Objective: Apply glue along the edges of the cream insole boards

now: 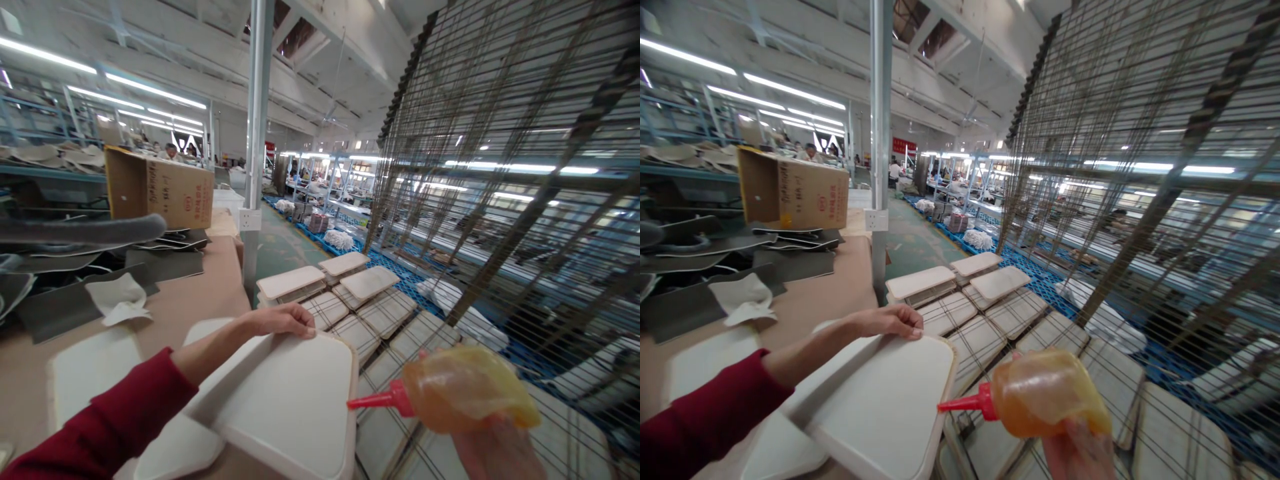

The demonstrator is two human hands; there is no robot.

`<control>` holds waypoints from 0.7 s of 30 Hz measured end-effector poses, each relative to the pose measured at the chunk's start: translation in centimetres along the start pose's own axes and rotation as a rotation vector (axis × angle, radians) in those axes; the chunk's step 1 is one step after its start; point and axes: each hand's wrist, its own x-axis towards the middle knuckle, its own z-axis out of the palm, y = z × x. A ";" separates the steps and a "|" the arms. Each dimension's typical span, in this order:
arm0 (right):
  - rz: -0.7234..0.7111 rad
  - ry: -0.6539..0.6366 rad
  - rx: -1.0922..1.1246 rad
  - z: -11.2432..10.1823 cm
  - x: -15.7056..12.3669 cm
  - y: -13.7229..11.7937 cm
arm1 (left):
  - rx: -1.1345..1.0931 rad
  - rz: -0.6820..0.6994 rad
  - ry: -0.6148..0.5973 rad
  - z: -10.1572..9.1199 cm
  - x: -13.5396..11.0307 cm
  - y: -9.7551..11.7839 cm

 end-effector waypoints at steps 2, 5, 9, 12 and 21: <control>0.006 0.008 -0.006 -0.2 -0.2 0.1 | -0.014 -0.005 0.017 0.0 0.0 0.0; 0.030 0.003 -0.011 -0.5 -0.3 0.2 | -0.042 -0.006 0.032 0.0 -0.1 -0.1; 0.043 0.020 -0.016 -0.6 -0.5 0.5 | -0.055 -0.014 0.048 0.0 -0.4 -0.4; 0.028 0.040 -0.018 -0.6 -0.7 0.5 | -0.069 -0.024 0.077 -0.1 -0.5 -0.6; 0.000 -0.070 -0.007 2.1 -1.5 -1.7 | -0.074 -0.016 0.118 -0.7 -0.8 -1.3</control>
